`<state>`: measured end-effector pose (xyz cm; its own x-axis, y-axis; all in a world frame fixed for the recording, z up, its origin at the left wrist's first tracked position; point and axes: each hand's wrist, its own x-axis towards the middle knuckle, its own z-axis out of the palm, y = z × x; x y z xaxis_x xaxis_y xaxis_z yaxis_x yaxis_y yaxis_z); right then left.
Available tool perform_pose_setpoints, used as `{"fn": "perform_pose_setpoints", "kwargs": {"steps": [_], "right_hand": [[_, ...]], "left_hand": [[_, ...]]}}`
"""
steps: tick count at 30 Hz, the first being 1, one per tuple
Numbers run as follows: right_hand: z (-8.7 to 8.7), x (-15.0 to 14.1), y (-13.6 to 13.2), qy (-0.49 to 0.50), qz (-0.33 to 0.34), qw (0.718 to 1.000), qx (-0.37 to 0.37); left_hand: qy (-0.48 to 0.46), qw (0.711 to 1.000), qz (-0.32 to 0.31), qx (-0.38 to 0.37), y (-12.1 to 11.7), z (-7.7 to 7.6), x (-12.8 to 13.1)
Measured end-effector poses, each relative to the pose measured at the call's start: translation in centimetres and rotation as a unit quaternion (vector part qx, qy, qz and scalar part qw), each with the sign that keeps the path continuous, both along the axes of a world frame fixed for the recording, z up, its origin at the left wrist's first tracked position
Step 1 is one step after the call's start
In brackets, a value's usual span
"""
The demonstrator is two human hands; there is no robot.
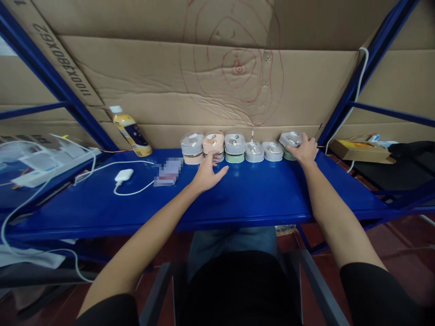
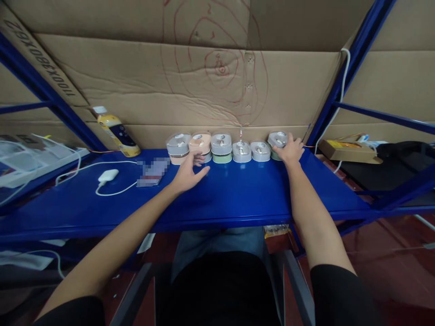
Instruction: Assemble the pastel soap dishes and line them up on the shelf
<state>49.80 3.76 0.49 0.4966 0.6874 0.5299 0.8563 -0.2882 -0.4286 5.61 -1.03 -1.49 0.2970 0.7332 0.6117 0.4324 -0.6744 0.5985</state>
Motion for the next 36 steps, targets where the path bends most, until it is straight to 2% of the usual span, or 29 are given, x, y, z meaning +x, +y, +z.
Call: {"fn": "perform_pose_setpoints", "kwargs": {"steps": [4, 8, 11, 14, 18, 20, 22, 24, 26, 28, 30, 33, 35, 36], "right_hand": [[0.3, -0.5, -0.1, 0.004, 0.002, 1.000, -0.008], [0.9, -1.0, -0.4, 0.034, -0.022, 0.999, 0.020], [1.8, -1.5, -0.8, 0.037, -0.035, 0.996, 0.077], [2.6, -2.2, -1.5, 0.036, -0.033, 0.992, 0.116], [3.3, -2.9, -2.1, 0.035, -0.024, 0.989, 0.141], [3.6, -3.2, -2.2, 0.034, -0.020, 0.987, 0.156], [3.8, -3.8, -2.4, 0.039, 0.002, 0.984, 0.175], [4.0, -5.1, -2.6, 0.064, 0.085, 0.977, 0.183], [4.1, -6.9, -3.1, 0.098, 0.236, 0.953, 0.161], [3.8, -9.0, -3.8, 0.095, 0.412, 0.901, 0.101], [3.3, -10.9, -4.5, 0.052, 0.541, 0.839, 0.013], [2.5, -12.8, -5.3, 0.013, 0.631, 0.767, -0.119], [2.2, -13.5, -5.7, 0.005, 0.649, 0.744, -0.160], [2.1, -13.8, -5.9, 0.000, 0.652, 0.741, -0.162]], "left_hand": [[0.052, 0.997, 0.024, 0.054, 0.2, 1.0, 0.2], [0.153, 0.980, 0.007, 0.123, 2.6, 3.5, 2.3], [0.207, 0.970, 0.003, 0.124, 5.2, 4.6, 5.0], [0.236, 0.967, 0.028, 0.096, 6.6, 4.6, 7.3], [0.239, 0.966, 0.043, 0.083, 5.3, 3.9, 8.1], [0.241, 0.964, 0.028, 0.105, 3.9, 3.9, 7.4], [0.243, 0.961, -0.014, 0.131, 2.2, 4.1, 6.0], [0.238, 0.957, -0.087, 0.141, 0.4, 4.3, 4.5], [0.231, 0.949, -0.179, 0.122, -1.3, 4.3, 3.0], [0.215, 0.947, -0.221, 0.093, -2.7, 4.0, 1.9], [0.201, 0.946, -0.246, 0.061, -3.4, 3.7, 1.1], [0.183, 0.948, -0.258, 0.027, -3.5, 3.1, 0.5], [0.178, 0.952, -0.247, 0.018, -3.0, 2.8, 0.3], [0.179, 0.954, -0.239, 0.014, -2.7, 2.6, 0.2]]}}
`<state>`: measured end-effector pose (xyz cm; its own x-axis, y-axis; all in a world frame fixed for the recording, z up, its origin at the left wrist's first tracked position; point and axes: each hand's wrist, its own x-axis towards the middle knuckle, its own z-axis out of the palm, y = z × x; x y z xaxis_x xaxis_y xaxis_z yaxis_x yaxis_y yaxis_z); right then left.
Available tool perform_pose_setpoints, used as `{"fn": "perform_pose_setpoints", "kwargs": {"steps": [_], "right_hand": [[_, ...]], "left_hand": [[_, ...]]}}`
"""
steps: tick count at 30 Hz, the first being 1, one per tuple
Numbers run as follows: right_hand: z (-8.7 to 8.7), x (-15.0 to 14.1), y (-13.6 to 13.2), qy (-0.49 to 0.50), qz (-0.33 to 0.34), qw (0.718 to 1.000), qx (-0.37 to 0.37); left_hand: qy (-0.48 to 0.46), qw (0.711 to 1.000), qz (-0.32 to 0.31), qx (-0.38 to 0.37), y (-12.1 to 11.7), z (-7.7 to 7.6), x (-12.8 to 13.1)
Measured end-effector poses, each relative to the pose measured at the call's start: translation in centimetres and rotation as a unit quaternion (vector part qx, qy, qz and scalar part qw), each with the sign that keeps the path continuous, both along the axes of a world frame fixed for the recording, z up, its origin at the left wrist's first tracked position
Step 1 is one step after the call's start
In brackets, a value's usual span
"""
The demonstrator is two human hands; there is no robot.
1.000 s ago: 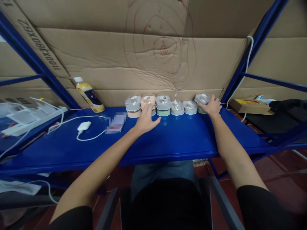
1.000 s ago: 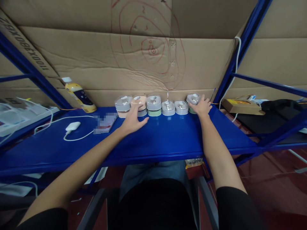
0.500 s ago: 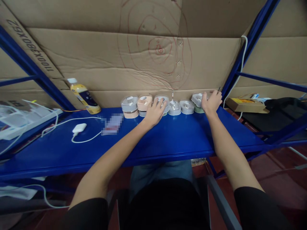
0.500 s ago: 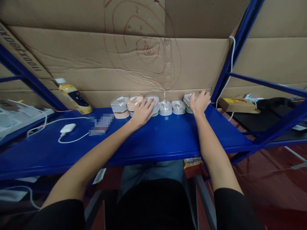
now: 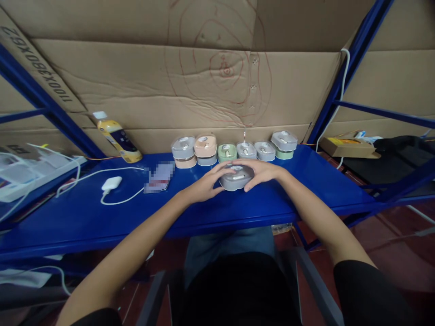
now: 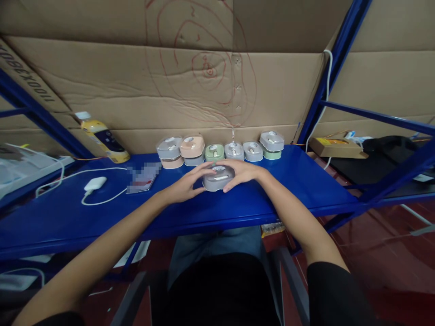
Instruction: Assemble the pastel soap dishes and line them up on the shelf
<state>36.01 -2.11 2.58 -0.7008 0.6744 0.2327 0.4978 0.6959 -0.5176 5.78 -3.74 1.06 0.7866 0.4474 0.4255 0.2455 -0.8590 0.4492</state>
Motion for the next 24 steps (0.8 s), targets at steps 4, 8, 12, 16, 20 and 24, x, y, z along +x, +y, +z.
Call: {"fn": "perform_pose_setpoints", "kwargs": {"steps": [4, 8, 12, 16, 20, 24], "right_hand": [[-0.2, -1.2, -0.5, 0.015, -0.017, 0.998, 0.050], [-0.8, -2.3, -0.9, 0.026, -0.043, 0.996, 0.080], [-1.9, -3.4, -1.3, 0.011, -0.062, 0.995, 0.082], [-2.2, -4.1, -1.5, 0.016, -0.058, 0.995, 0.080], [-0.9, -3.0, -1.2, 0.078, -0.050, 0.993, 0.069], [1.2, 0.0, -0.7, 0.164, -0.133, 0.975, 0.063]], "left_hand": [[0.009, 1.000, 0.025, -0.013, 1.1, -0.9, -0.3], [0.006, 1.000, 0.030, 0.000, 1.5, -1.4, -0.6], [0.005, 0.999, 0.033, -0.003, 1.5, -1.6, -1.3], [-0.017, 0.997, 0.045, -0.052, 1.6, -1.8, -1.9], [-0.049, 0.990, 0.086, -0.102, 1.7, -2.2, -1.4], [-0.041, 0.991, 0.098, -0.080, 1.4, -2.3, -0.6]]}}
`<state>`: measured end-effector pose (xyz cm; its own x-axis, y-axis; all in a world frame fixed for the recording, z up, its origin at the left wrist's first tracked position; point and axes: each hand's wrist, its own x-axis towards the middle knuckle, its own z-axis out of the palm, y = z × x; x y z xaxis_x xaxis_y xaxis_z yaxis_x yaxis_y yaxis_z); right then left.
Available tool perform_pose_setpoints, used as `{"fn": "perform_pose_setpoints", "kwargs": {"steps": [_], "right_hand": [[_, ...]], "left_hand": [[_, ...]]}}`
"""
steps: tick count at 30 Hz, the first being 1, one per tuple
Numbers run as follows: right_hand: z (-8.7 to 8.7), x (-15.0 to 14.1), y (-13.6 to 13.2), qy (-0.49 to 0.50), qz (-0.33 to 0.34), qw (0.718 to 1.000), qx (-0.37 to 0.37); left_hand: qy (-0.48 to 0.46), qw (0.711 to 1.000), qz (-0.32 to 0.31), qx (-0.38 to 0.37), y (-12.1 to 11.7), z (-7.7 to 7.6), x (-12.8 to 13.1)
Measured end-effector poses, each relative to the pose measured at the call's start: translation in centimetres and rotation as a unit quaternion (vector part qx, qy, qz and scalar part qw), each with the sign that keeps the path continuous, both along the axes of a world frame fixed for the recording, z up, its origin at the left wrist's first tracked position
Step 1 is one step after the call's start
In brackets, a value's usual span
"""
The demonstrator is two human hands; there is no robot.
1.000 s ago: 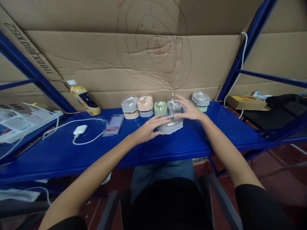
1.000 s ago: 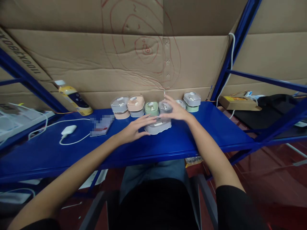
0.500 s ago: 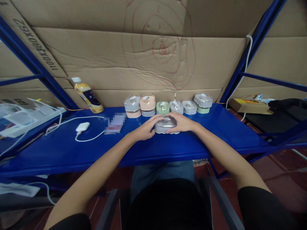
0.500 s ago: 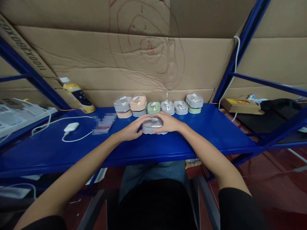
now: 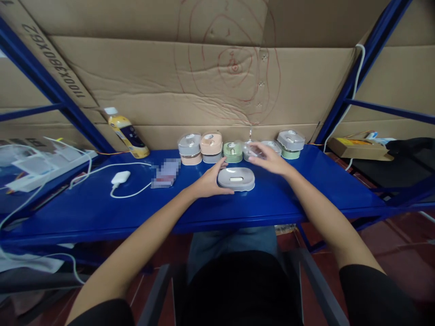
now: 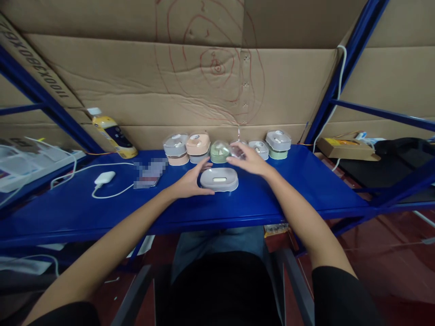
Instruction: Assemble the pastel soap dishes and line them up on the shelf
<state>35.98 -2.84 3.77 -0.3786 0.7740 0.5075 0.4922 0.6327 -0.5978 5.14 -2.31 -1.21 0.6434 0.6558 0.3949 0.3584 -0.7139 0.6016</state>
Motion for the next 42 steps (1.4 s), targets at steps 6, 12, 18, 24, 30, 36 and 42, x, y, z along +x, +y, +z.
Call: {"fn": "perform_pose_setpoints", "kwargs": {"steps": [6, 12, 18, 24, 30, 36, 42], "right_hand": [[0.5, 1.9, 0.9, 0.062, -0.113, 0.992, 0.003], [0.3, 1.5, 1.1, 0.056, -0.149, 0.987, 0.025], [0.9, 2.2, 0.8, 0.086, -0.154, 0.984, 0.009], [0.8, 2.6, 1.0, 0.048, -0.201, 0.978, -0.026], [0.8, 2.5, 1.0, 0.044, -0.223, 0.974, -0.019], [0.6, 2.4, 1.1, 0.042, -0.226, 0.973, -0.003], [0.4, 2.0, 0.9, -0.003, -0.195, 0.981, 0.026]], "left_hand": [[0.062, 0.996, -0.034, 0.050, -0.7, 0.2, 0.2], [0.076, 0.995, -0.017, 0.063, -0.8, -0.1, 0.4], [0.028, 0.995, 0.054, 0.079, 0.9, 1.0, -1.2], [0.055, 0.986, 0.128, 0.087, 2.5, 1.2, -2.8], [0.063, 0.993, 0.060, 0.083, 0.7, 1.0, -1.3], [0.086, 0.994, -0.015, 0.068, -1.8, 0.2, 0.7], [0.049, 0.998, 0.012, 0.033, -1.4, -0.5, 1.0]]}}
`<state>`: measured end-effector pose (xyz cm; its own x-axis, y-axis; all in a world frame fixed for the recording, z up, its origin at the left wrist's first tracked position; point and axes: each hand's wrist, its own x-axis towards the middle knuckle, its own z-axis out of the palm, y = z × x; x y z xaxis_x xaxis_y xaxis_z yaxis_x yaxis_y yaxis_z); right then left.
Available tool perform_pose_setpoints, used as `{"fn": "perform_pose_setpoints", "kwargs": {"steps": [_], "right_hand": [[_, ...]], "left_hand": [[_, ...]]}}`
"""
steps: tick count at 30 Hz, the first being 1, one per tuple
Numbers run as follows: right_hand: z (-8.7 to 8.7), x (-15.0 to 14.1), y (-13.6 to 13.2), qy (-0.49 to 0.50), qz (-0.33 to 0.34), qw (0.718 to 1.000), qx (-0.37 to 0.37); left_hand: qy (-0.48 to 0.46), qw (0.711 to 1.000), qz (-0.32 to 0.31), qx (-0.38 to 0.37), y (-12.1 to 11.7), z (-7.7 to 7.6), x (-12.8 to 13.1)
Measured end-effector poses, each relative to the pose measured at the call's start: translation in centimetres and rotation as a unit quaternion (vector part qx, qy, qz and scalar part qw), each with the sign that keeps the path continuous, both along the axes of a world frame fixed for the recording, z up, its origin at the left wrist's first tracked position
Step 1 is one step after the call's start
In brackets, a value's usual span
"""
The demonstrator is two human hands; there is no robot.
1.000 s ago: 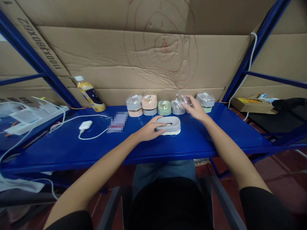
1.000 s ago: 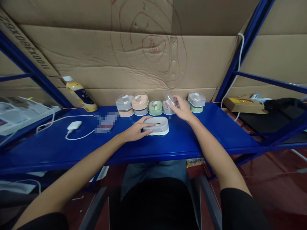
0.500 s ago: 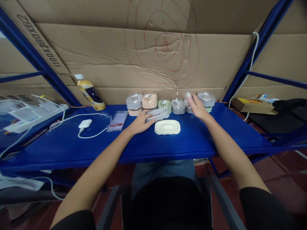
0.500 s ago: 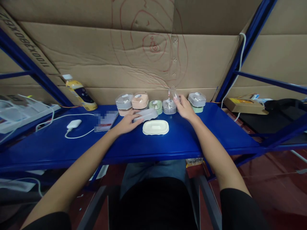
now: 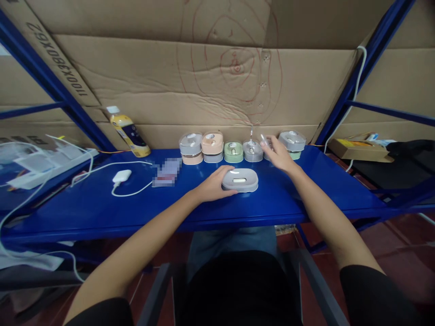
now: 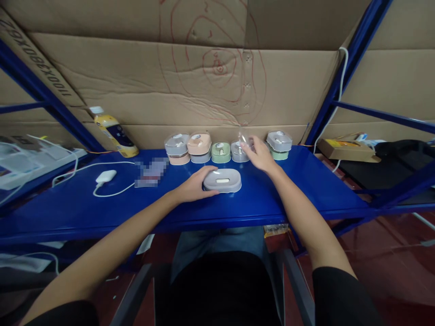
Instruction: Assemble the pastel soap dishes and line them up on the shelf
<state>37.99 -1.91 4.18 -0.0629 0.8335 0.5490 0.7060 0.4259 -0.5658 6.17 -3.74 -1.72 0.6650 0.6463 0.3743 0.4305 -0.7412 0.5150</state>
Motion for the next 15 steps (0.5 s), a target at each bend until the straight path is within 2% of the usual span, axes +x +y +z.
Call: {"fn": "perform_pose_setpoints", "kwargs": {"steps": [2, 4, 6, 9, 15], "right_hand": [[0.0, -0.6, -0.6, -0.043, 0.073, 0.996, -0.011], [0.0, -1.4, -1.3, -0.089, 0.160, 0.983, -0.021], [-0.1, -2.5, -2.0, -0.128, 0.218, 0.967, -0.022], [-0.7, -3.8, -2.7, -0.171, 0.244, 0.954, -0.018], [-2.1, -4.8, -2.6, -0.212, 0.241, 0.947, -0.003]], "left_hand": [[-0.027, 0.999, 0.021, -0.034, 0.4, -0.4, 0.1], [-0.061, 0.996, 0.027, -0.065, 0.8, -0.9, 0.1], [-0.091, 0.993, 0.024, -0.076, 1.1, -1.4, 0.2], [-0.116, 0.990, 0.022, -0.083, 1.3, -1.7, 0.3], [-0.116, 0.988, 0.006, -0.097, 1.1, -1.5, 0.4]]}}
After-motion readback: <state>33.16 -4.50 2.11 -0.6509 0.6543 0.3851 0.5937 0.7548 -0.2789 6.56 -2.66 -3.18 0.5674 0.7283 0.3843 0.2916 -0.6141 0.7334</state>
